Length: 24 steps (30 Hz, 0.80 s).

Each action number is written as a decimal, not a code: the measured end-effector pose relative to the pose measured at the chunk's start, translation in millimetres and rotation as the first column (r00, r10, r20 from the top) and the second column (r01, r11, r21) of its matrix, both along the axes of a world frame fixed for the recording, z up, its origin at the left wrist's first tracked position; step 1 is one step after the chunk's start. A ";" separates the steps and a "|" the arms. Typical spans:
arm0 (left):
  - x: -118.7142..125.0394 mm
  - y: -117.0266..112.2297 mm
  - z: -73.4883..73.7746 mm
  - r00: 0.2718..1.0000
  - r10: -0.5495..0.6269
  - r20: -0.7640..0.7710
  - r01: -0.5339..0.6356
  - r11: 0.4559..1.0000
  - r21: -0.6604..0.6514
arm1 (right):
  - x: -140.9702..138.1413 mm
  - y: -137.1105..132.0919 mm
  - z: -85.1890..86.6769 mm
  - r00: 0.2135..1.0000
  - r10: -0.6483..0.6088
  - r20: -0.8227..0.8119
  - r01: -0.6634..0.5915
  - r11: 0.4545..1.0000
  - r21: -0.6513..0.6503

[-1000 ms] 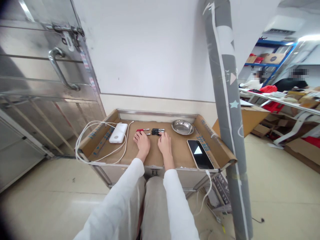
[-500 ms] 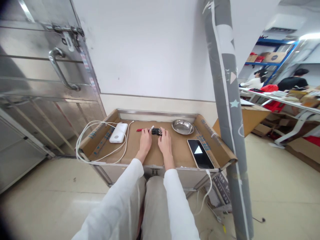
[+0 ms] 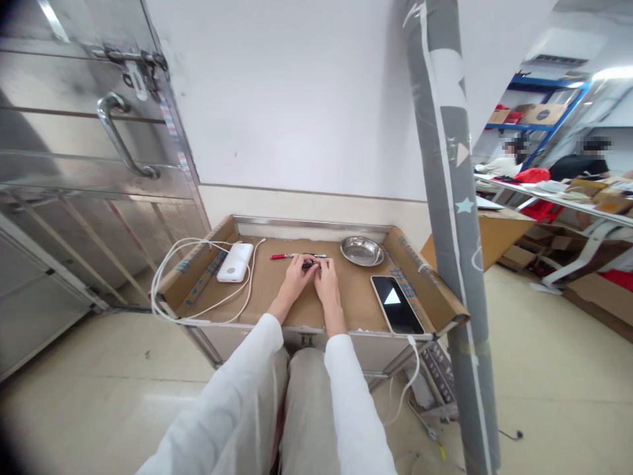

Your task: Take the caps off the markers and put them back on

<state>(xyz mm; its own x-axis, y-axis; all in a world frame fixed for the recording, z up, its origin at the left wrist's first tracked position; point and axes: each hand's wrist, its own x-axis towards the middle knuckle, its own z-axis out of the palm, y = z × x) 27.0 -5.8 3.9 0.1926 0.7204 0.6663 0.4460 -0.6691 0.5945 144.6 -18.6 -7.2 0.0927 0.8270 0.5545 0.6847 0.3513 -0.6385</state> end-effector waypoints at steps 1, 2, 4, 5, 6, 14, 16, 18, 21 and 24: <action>0.0 0.1 -0.3 1.000 0.003 0.026 -0.004 1.000 0.012 | -0.4 0.4 -0.3 1.000 0.006 0.002 -0.006 1.000 -0.001; 0.0 0.2 -0.6 0.998 0.002 0.055 -0.003 1.000 0.019 | -0.7 0.9 -0.7 1.000 0.008 0.005 -0.008 1.000 0.000; -0.1 0.1 -1.3 0.993 -0.010 0.114 0.007 1.000 0.020 | -0.9 2.1 -1.8 1.000 0.008 0.011 -0.008 1.000 0.004; -0.3 0.0 -1.4 0.991 -0.018 0.136 0.016 1.000 0.017 | -0.9 2.8 -2.4 1.000 0.008 0.010 -0.008 1.000 0.010; -0.7 -0.3 -1.3 0.988 -0.027 0.149 0.026 1.000 0.014 | -0.7 3.4 -3.0 1.000 0.009 0.008 -0.009 1.000 0.017; -3.7 -5.0 4.3 0.988 -0.013 0.155 0.011 1.000 0.013 | 0.2 4.7 -3.1 0.999 0.026 -0.034 -0.024 0.999 0.042; -3.4 -5.8 4.6 0.985 0.025 0.171 -0.024 1.000 -0.006 | 0.3 5.2 -3.3 0.998 0.028 -0.049 -0.026 0.999 0.047; -2.9 -6.0 4.4 0.981 0.056 0.188 -0.052 0.998 -0.028 | 0.5 5.8 -4.2 0.998 0.029 -0.062 -0.026 0.998 0.049; -2.5 -5.6 3.9 0.977 0.079 0.200 -0.070 0.996 -0.054 | 1.0 6.8 -5.5 0.997 0.029 -0.070 -0.025 0.999 0.047; -2.9 -4.9 3.5 0.971 0.119 0.207 -0.107 0.992 -0.070 | 1.5 7.4 -5.7 0.997 0.029 -0.074 -0.026 0.999 0.036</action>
<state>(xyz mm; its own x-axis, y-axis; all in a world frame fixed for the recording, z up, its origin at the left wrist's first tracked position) 24.0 -10.7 7.3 -0.0322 0.7683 0.6393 0.3772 -0.5830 0.7196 146.1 -11.2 -12.8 0.1122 0.8102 0.5753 0.6259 0.3920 -0.6742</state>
